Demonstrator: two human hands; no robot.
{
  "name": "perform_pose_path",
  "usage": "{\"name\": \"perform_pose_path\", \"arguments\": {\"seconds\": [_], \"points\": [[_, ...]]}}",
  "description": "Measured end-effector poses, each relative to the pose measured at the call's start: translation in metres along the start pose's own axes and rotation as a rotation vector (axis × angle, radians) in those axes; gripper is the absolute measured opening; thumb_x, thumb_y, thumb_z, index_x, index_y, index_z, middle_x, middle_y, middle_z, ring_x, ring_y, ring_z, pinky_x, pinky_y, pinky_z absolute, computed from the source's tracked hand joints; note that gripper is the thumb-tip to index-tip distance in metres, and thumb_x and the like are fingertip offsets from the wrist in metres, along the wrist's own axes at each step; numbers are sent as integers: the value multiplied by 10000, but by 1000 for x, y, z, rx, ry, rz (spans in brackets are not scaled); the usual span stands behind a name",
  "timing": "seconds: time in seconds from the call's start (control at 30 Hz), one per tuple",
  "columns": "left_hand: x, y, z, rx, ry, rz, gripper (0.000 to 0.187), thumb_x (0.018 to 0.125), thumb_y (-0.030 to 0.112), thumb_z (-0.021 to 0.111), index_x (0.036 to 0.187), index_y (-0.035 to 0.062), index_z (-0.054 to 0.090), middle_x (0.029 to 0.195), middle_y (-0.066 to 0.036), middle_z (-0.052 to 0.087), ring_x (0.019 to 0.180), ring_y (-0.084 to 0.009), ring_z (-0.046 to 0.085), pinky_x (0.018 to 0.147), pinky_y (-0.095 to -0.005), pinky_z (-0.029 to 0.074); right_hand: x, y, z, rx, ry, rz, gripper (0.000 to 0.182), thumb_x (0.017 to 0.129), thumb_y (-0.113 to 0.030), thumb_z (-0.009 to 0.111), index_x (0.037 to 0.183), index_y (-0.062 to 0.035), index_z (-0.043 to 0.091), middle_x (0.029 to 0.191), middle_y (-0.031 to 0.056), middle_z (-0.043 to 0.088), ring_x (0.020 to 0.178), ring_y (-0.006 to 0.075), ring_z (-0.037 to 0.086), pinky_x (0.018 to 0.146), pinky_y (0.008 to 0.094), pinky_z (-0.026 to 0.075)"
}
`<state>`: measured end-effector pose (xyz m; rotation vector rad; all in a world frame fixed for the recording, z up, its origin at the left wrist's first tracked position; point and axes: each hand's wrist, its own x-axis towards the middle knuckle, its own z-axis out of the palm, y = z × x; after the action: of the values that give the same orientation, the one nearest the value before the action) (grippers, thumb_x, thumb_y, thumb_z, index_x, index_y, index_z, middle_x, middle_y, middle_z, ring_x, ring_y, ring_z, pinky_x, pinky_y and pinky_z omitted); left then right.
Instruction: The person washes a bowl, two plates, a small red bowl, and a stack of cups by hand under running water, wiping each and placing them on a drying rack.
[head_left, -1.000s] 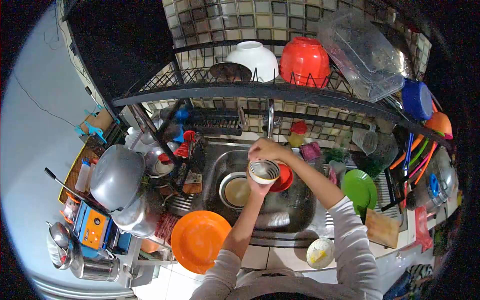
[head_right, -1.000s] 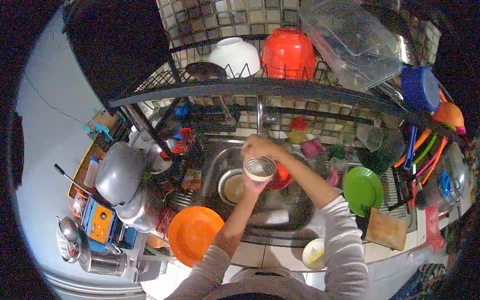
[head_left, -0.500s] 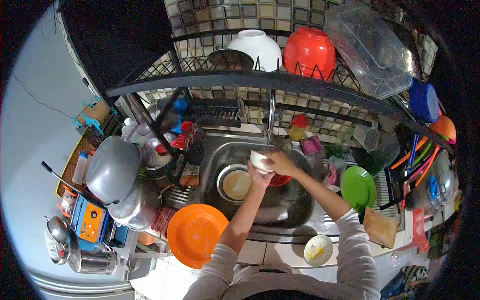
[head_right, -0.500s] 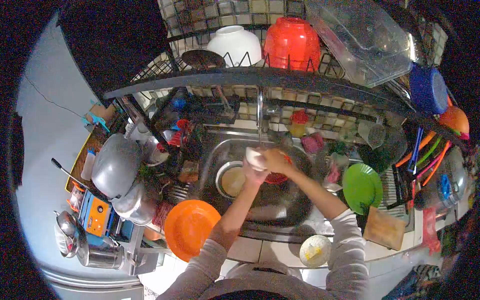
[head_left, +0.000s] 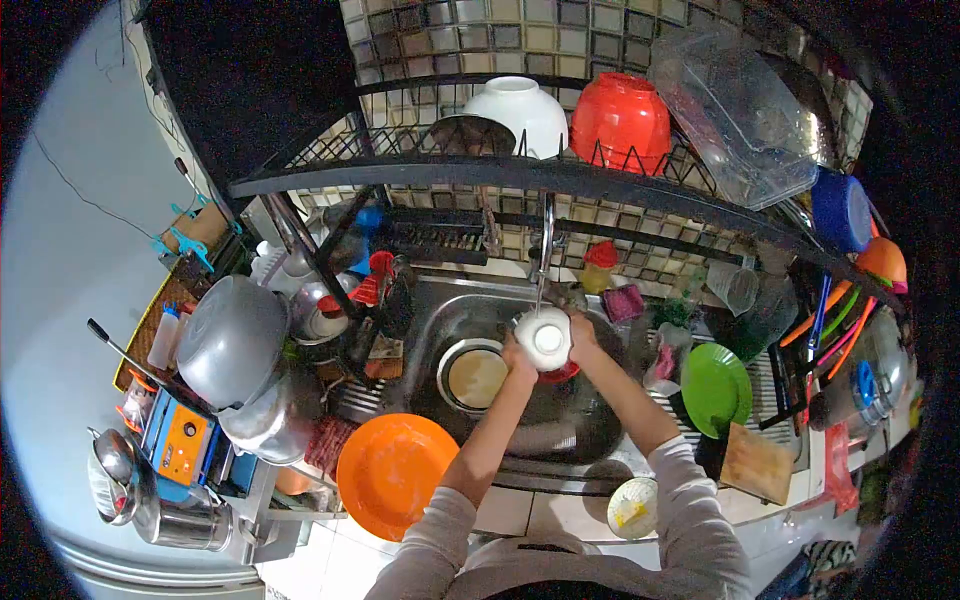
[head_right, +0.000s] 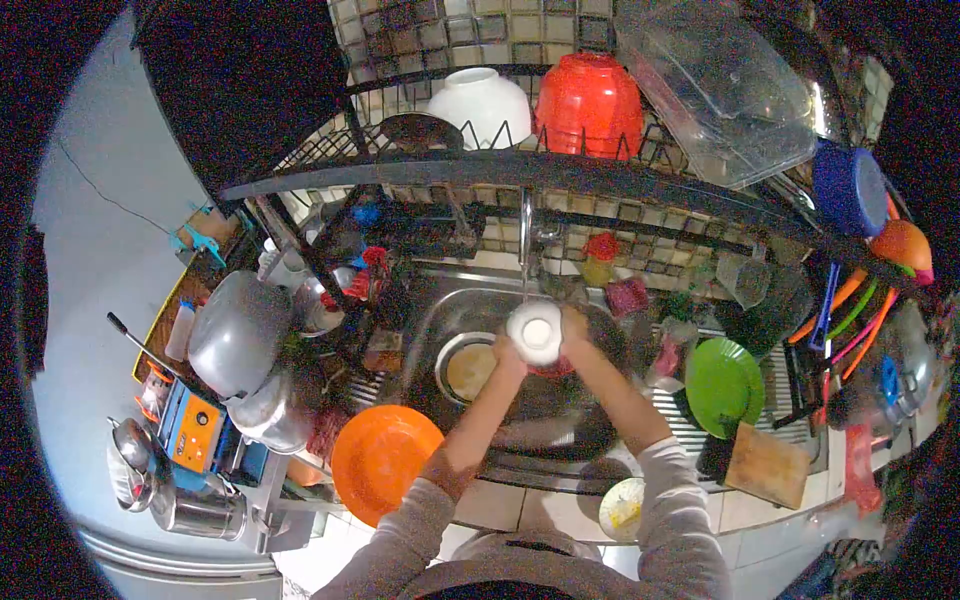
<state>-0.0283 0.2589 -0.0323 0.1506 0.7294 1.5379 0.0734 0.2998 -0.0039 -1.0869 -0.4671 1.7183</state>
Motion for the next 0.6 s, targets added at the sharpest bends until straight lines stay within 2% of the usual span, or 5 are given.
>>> {"name": "perform_pose_path", "arguments": {"seconds": [0.17,0.27,0.4,0.47,0.6], "points": [[-24,-12,35,-151,184,260,468,849,395,284,1132,49,420,1121,-110,459,985,-238,484,854,-368,394,113,67,-55,-1051,21,-709,378,813,-325,367,936,-14,544,884,132,582,774,217,567,683,321,467],[0,1,12,-195,173,152,514,820,415,359,1084,-18,439,1045,-146,498,884,-265,537,730,-388,465,20,37,2,91,201,-226,354,800,-328,432,956,-27,534,905,84,566,781,241,555,661,354,471],[1,21,13,-252,103,11,558,776,453,430,1037,-39,461,981,-151,528,833,-264,559,684,-380,485,-20,17,30,-24,330,-128,400,785,-346,452,1002,-17,518,901,92,568,781,257,559,673,368,463],[-7,11,29,70,203,239,485,798,461,312,1091,101,452,1078,-76,494,970,-248,492,816,-369,418,-13,16,37,-634,475,-359,404,803,-338,391,908,15,556,874,154,582,739,289,576,652,351,462],[-34,30,49,-193,56,-30,488,770,514,322,1034,145,501,1028,-52,526,940,-256,501,805,-394,400,-31,8,50,-694,504,-624,390,796,-339,423,703,-10,611,697,156,601,596,301,583,558,365,456]]}}
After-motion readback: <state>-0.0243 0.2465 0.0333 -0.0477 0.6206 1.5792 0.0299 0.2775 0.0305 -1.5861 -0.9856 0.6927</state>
